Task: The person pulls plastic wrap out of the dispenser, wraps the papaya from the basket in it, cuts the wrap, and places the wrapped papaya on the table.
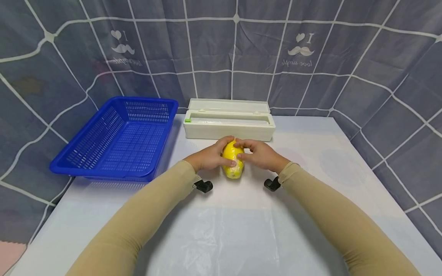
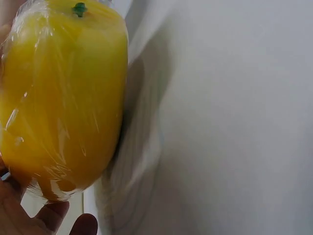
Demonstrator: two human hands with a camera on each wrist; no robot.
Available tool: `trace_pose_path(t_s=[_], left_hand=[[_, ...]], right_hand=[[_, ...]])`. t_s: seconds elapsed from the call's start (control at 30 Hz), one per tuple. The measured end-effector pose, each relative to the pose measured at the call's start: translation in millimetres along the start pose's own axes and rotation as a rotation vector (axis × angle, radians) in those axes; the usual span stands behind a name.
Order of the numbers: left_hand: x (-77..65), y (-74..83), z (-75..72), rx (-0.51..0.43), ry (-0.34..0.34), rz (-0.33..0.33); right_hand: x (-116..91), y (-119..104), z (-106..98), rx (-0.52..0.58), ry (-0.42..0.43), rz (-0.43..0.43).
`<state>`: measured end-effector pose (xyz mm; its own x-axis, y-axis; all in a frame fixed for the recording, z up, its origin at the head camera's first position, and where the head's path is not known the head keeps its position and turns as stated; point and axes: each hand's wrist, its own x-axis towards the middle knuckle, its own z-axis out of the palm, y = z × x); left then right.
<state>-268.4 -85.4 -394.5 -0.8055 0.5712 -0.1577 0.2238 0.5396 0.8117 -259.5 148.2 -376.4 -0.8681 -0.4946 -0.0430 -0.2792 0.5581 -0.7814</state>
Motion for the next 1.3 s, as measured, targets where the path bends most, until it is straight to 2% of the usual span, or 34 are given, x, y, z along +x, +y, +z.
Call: trace_pose_path(t_s=[0.1,0.2,0.37,0.47,0.57,0.7,0.87,1.1,1.3], left_hand=[[0.5,1.3,0.9,-0.010,-0.001,0.008],[0.9,1.9,1.5,-0.009,0.001,0.007],[-0.3,1.6,0.8,0.035,-0.004,0.021],[-3.5,0.2,-1.3,0.041,-0.012,0.027],[-5.6,-1.9,-2.1,0.003,-0.005,0.019],[-4.6,-3.2,1.3,-0.043,0.038,0.001],[-3.7,0.3,5.4,-0.034,0.069,0.005],[-7.1,-1.9,-3.2,-0.006,0.005,0.002],[-9.2,-7.7,-6.6,0.002,-0.028,0.024]], right_hand=[[0,2,0,-0.013,0.007,-0.019],[-1,3,-1,-0.046,-0.029,-0.042],[-2,5,-4,-0.089,-0.065,-0.059],[-2,4,-2,-0.068,-0.063,-0.061],[-1,4,-1,-0.032,-0.071,-0.057],[-1,6,-1,0.002,-0.094,-0.044],[-3,8,-2,0.017,-0.125,-0.030],[-3,5,3,-0.049,-0.109,-0.055],[-5,1,2,-0.078,-0.166,-0.033]])
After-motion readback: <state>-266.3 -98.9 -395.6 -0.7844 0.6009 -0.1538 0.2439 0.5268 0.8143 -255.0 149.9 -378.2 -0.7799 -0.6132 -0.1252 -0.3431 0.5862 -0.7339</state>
